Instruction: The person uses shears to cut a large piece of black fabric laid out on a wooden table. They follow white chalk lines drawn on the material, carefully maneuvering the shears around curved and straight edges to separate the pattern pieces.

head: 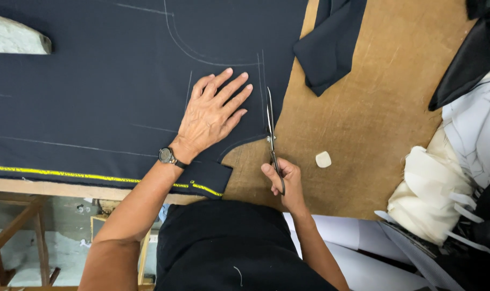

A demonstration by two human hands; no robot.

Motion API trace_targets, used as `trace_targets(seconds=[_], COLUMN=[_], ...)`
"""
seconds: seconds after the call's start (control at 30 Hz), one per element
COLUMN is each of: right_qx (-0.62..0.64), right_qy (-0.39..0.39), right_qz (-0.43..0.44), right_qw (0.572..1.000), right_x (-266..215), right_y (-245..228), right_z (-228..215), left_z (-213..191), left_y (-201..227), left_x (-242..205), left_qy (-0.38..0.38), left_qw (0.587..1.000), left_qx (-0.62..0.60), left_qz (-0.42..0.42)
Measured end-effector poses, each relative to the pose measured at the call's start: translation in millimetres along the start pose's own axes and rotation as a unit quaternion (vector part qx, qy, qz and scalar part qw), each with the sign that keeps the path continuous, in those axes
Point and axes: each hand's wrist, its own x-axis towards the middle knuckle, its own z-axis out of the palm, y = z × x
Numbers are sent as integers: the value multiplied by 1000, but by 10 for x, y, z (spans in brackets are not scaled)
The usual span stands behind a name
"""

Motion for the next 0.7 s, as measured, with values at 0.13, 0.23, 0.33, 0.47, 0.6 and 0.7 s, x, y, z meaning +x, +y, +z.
trace_targets(seconds=[0.13, 0.23, 0.33, 0.47, 0.6, 0.7], right_qx=[19, 22, 18, 24, 14, 11], right_qy=[3, 5, 6, 8, 7, 11], right_qz=[-6, -4, -5, -3, -4, -1], right_qw=[1000, 1000, 1000, 1000, 1000, 1000], right_x=[66, 64, 54, 64, 76, 67], right_y=[-27, -78, -118, -122, -154, -123], right_z=[32, 54, 64, 65, 74, 74], left_z=[-9, -7, -22, -48, -35, -31], left_y=[4, 6, 11, 17, 12, 11], left_x=[-4, -12, -8, -4, -4, -3], left_qy=[-6, -9, -18, -21, -20, -20], left_qw=[1000, 1000, 1000, 1000, 1000, 1000], left_qx=[5, 8, 5, 0, 1, -3], left_qz=[-6, -9, -17, -19, -18, -21])
